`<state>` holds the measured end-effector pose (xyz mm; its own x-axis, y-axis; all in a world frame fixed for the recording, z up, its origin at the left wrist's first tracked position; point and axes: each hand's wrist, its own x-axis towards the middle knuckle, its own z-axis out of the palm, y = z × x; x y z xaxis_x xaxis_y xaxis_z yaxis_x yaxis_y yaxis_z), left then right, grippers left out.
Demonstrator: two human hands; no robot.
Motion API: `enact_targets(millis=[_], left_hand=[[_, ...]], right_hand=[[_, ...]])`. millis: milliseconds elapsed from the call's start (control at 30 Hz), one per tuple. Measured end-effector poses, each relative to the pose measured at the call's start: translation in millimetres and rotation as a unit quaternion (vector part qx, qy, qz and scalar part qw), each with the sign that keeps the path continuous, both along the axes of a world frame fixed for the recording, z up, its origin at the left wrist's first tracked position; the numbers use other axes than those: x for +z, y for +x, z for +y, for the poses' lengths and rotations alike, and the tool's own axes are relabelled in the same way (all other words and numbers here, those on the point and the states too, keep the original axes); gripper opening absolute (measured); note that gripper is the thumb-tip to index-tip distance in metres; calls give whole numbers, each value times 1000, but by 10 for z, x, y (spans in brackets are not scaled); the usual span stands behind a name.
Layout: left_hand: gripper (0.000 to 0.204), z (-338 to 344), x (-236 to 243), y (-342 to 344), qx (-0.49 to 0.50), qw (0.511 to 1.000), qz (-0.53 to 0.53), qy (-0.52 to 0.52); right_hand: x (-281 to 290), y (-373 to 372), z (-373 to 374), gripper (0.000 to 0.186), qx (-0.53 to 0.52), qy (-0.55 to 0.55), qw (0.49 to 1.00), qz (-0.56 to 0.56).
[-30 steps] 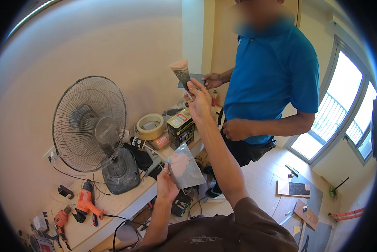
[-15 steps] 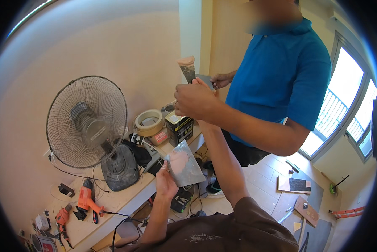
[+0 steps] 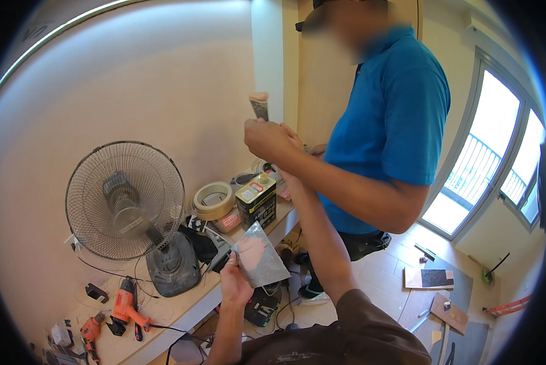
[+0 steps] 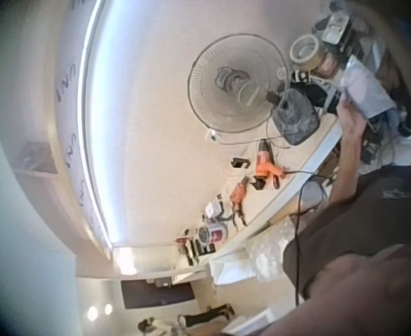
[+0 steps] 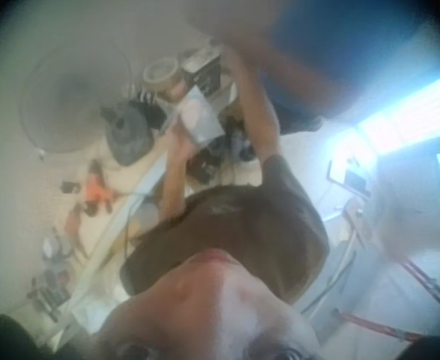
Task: The person scoops joint compound from a container onto a hawk, then uses a putty knife to apply and smooth the compound along a taped wall seam. The person repeatedly transfers compound from the hawk to the knife and works the material into the joint, scraping excess back onto the hawk.
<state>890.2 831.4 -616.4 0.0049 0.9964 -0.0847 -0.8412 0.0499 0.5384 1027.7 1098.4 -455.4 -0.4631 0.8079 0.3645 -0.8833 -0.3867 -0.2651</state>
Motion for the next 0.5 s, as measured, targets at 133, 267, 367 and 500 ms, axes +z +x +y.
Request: enact_targets(millis=[133, 267, 367, 500], left_hand=[[47, 84, 71, -193, 46, 999, -11, 24], [45, 254, 246, -356, 77, 995, -29, 52], [44, 366, 313, -484, 131, 990, -29, 34], [39, 861, 431, -530, 170, 985, -9, 4]], right_hand=[[-313, 24, 59, 23, -137, -42, 986, -85], [-1356, 290, -67, 20, -292, -113, 925, -216], [-1650, 350, -786, 49, -319, -115, 886, -316], [-2651, 751, -1465, 22, -252, -138, 895, -341]])
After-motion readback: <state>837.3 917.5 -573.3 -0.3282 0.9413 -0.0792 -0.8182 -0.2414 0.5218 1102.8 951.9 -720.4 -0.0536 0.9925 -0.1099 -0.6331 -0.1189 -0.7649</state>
